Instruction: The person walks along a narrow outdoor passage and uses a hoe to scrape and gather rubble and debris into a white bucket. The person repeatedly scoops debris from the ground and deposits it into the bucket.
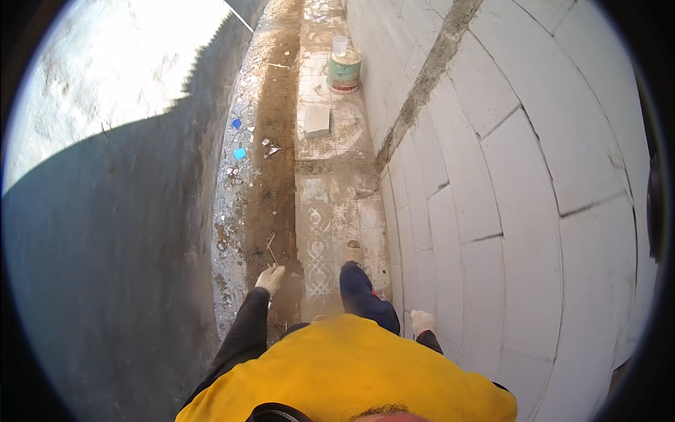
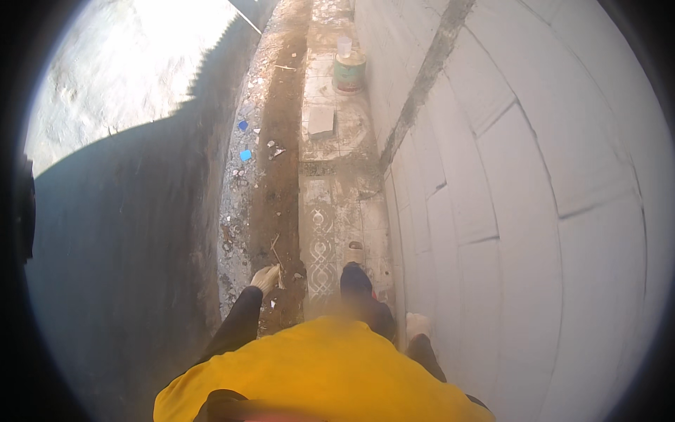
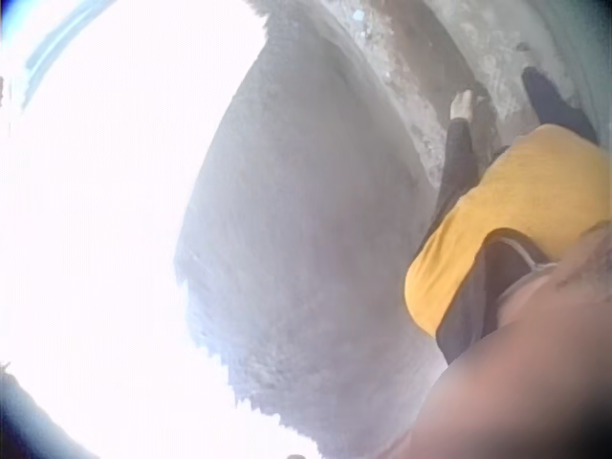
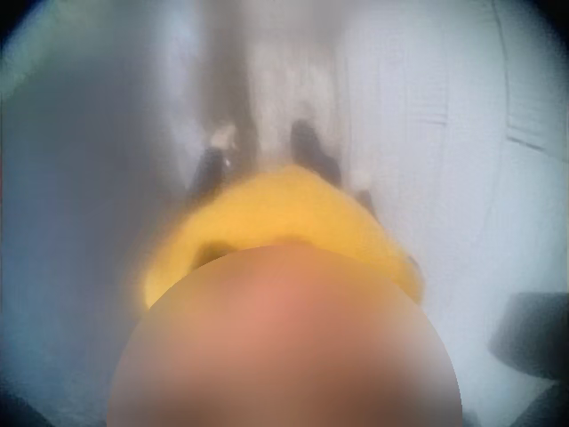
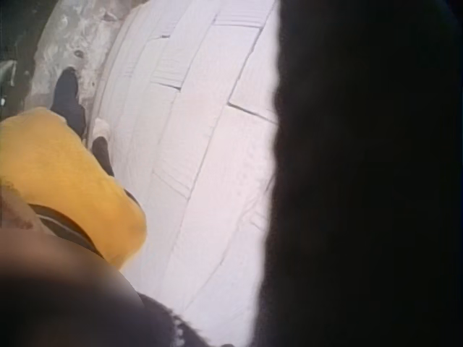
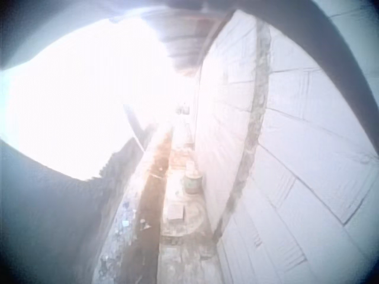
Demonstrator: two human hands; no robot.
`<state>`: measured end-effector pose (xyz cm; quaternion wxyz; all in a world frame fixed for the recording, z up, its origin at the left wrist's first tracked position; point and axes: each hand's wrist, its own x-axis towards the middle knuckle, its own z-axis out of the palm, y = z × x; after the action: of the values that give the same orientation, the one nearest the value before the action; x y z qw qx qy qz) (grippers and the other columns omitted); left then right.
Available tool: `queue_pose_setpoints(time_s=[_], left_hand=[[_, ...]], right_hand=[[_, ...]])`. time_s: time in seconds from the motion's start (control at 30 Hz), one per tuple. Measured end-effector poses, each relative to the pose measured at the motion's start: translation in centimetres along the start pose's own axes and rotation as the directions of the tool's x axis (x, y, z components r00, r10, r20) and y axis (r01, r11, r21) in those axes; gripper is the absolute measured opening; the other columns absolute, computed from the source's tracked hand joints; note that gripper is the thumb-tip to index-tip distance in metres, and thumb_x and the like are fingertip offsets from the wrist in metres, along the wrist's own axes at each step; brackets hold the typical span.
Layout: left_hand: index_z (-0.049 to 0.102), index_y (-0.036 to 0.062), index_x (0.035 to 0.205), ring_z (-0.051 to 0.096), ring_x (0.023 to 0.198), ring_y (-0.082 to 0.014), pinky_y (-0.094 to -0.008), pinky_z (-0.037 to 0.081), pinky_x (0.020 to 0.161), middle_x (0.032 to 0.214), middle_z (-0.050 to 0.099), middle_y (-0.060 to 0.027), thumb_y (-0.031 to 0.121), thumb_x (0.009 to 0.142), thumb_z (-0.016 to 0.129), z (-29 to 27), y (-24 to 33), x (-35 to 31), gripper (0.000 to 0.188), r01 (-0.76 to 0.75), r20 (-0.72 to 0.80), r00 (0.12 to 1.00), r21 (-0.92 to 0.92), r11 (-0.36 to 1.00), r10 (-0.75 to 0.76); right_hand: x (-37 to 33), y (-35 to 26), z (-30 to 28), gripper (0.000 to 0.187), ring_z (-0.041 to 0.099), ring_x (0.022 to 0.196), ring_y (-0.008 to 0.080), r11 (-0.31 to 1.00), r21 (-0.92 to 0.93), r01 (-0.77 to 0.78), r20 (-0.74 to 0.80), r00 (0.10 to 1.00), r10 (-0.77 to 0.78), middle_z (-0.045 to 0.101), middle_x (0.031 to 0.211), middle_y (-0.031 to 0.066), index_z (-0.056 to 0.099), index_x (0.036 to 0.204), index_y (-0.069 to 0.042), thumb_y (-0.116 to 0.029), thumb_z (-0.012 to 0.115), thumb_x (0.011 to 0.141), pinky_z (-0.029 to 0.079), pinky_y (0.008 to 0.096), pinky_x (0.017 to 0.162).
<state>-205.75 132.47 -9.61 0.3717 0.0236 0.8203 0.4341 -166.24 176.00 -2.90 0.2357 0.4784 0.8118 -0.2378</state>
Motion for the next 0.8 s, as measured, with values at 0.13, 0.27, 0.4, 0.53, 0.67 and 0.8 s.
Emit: queue_pose_setpoints(time_s=[0.13,0.27,0.4,0.53,0.67,0.8], left_hand=[[0.076,0.0053,0.116,0.077,0.094,-0.0340,-0.0498,0.059,0.085,0.100,0.079,-0.0211,0.056,0.102,0.048,-1.6,-4.2,-0.1,0.059,0.028,0.021,0.999,0.479,0.877,-0.043],[0.070,0.0104,0.121,0.072,0.086,-0.0319,-0.0499,0.057,0.074,0.101,0.075,-0.0148,0.053,0.105,0.051,-2.0,-4.1,-1.0,0.049,0.385,-0.082,0.922,0.101,0.917,-0.378],[0.067,0.0100,0.116,0.068,0.076,-0.0303,-0.0477,0.055,0.065,0.100,0.072,-0.0087,0.048,0.107,0.052,-1.2,-1.7,5.0,0.042,0.389,0.177,0.898,-0.748,0.537,-0.404],[0.069,0.0094,0.114,0.070,0.076,-0.0313,-0.0470,0.056,0.069,0.100,0.075,-0.0070,0.041,0.107,0.054,-0.8,3.4,14.6,0.036,0.255,0.107,0.958,-0.743,0.619,-0.267],[0.071,0.0068,0.113,0.071,0.080,-0.0318,-0.0480,0.056,0.072,0.097,0.075,-0.0100,0.043,0.104,0.059,-2.0,11.0,26.6,0.039,0.243,-0.172,0.946,-0.182,0.953,-0.274],[0.072,0.0042,0.112,0.073,0.084,-0.0323,-0.0491,0.055,0.075,0.095,0.076,-0.0131,0.045,0.101,0.065,-7.8,19.4,37.6,0.043,0.246,-0.177,0.944,-0.187,0.951,-0.279]], right_hand=[[9.9,-7.5,-5.9,0.054,0.070,0.117,0.0478,0.997,-0.079,0.007,0.002,1.000,-0.007,0.074,0.121,0.0276,0.079,0.117,-0.004,-0.047,0.052,0.101,0.052,0.0577,0.104],[21.6,-16.8,-12.6,0.053,0.070,0.116,0.0478,0.986,0.033,0.162,-0.068,0.985,-0.160,0.075,0.119,0.0274,0.080,0.115,-0.003,-0.047,0.054,0.100,0.052,0.0581,0.103],[33.7,-25.0,-21.8,0.051,0.070,0.113,0.0490,0.934,-0.106,0.341,-0.137,0.925,-0.353,0.076,0.115,0.0255,0.079,0.109,-0.002,-0.046,0.056,0.100,0.051,0.0591,0.103],[42.6,-34.7,-26.9,0.043,0.072,0.099,0.0427,0.910,-0.004,0.415,-0.183,0.894,-0.408,0.076,0.102,0.0233,0.078,0.104,-0.002,-0.039,0.055,0.102,0.057,0.0520,0.087],[49.1,-43.0,-29.2,0.029,0.073,0.072,0.0227,0.687,0.726,0.043,-0.009,0.999,-0.053,0.073,0.086,0.0102,0.073,0.106,-0.001,-0.028,0.064,0.106,0.062,0.0400,0.052],[54.8,-49.0,-31.3,0.027,0.072,0.070,0.0257,0.130,0.974,-0.184,0.177,0.982,0.067,0.073,0.091,0.0095,0.068,0.113,-0.002,-0.028,0.063,0.109,0.066,0.0417,0.057]])
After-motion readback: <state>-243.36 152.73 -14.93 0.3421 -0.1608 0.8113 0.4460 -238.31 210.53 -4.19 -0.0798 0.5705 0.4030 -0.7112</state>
